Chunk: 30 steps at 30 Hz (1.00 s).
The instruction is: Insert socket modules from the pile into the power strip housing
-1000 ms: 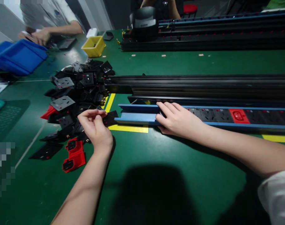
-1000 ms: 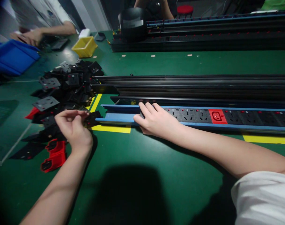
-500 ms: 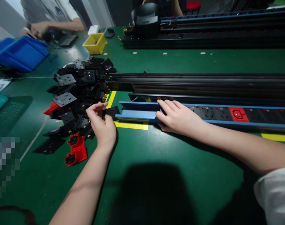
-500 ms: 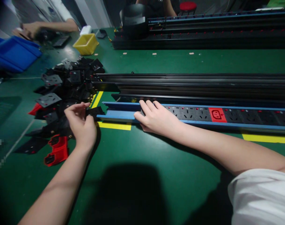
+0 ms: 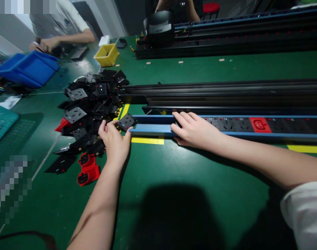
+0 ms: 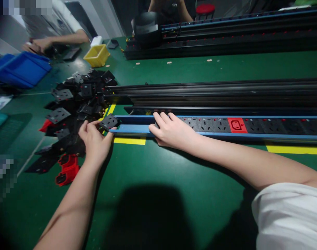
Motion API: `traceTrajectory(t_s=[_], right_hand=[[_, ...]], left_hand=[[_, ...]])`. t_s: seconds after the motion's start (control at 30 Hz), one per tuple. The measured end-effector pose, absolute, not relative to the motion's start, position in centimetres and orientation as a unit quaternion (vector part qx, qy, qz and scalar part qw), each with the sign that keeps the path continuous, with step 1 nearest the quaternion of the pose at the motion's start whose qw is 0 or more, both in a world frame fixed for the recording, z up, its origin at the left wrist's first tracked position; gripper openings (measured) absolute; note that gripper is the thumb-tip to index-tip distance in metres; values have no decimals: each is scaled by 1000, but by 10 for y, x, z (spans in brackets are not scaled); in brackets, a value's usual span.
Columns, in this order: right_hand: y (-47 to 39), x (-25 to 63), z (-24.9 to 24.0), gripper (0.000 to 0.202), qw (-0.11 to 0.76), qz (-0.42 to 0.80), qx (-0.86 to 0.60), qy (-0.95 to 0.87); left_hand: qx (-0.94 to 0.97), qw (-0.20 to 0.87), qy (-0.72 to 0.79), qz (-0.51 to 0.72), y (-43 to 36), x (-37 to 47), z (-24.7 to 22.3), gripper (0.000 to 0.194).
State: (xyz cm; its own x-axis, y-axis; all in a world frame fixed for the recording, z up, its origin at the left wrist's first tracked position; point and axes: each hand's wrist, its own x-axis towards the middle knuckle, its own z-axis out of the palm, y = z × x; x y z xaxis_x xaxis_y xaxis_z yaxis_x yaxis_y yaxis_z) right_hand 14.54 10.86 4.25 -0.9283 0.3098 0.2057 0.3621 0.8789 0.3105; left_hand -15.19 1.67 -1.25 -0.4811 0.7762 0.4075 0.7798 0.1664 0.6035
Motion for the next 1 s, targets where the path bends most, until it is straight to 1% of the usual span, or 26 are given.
traceTrajectory(t_s=[0.1, 0.23, 0.37, 0.43, 0.53, 0.63, 0.73, 0.8, 1.0], right_hand=[[109, 146, 43, 26, 72, -173, -174, -967], [109, 146, 44, 25, 65, -170, -177, -967], [109, 146, 43, 26, 68, -167, -178, -967], [109, 145, 42, 26, 68, -166, -178, -968], [109, 145, 42, 25, 65, -170, -180, -967], [109, 145, 43, 25, 62, -174, -178, -967], [109, 145, 43, 25, 63, -178, -175, -966], [110, 145, 43, 25, 67, -183, -176, -965], [110, 145, 42, 25, 74, -190, -167, -965]], left_hand=[[-510, 5, -757, -409, 16, -154, -7, 44], [-515, 22, -768, -380, 17, -154, 6, 40], [-499, 38, -784, -368, 18, -151, 15, 43], [-482, 46, -788, -381, 20, -149, 15, 47], [-450, 30, -756, -475, 26, -141, 11, 51], [-405, -12, -687, -603, 38, -132, 4, 46], [-327, -29, -644, -691, 50, -124, -5, 44], [-289, -39, -641, -710, 54, -122, -11, 47], [-284, -75, -618, -729, 56, -126, -15, 60]])
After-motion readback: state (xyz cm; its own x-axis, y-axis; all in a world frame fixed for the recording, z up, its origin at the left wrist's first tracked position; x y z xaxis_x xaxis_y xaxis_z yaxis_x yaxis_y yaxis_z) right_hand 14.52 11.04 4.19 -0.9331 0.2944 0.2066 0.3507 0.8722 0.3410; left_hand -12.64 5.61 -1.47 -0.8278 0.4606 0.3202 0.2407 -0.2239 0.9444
